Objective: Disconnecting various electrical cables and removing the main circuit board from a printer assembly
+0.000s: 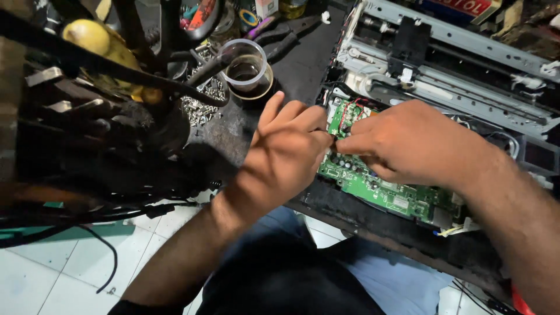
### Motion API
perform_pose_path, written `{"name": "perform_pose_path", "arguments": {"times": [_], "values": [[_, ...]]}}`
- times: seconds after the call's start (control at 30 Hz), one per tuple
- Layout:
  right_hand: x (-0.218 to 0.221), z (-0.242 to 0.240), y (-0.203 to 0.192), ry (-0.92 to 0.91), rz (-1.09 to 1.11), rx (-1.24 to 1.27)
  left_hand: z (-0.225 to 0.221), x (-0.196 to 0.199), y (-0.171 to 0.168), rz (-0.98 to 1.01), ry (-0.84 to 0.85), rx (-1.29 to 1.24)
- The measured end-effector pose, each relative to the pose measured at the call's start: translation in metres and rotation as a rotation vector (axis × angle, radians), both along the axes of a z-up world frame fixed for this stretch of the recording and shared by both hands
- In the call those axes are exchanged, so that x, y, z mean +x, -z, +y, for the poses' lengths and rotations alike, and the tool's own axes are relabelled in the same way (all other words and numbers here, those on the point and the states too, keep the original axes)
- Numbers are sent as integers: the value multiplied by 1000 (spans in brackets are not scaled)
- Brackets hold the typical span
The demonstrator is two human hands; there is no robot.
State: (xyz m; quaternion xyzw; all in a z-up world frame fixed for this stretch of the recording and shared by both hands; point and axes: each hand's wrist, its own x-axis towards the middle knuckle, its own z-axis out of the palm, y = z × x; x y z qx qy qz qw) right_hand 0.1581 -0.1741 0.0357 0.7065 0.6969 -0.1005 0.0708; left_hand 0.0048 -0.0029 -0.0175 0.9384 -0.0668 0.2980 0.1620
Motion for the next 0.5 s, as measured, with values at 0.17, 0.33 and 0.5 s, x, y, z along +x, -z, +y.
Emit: {"name": "perform_pose_path", "arguments": {"times": [0.17,0.33,0.5], "values": [[8,-14,0,131,12,22,-1,-7,-6,20,-21,-36],[11,-17,3,8,-18,130,1,-8,-18,-23,-45,120],[10,-13,5,-12,-30,111,-2,-7,-17,-8,-24,69]]}}
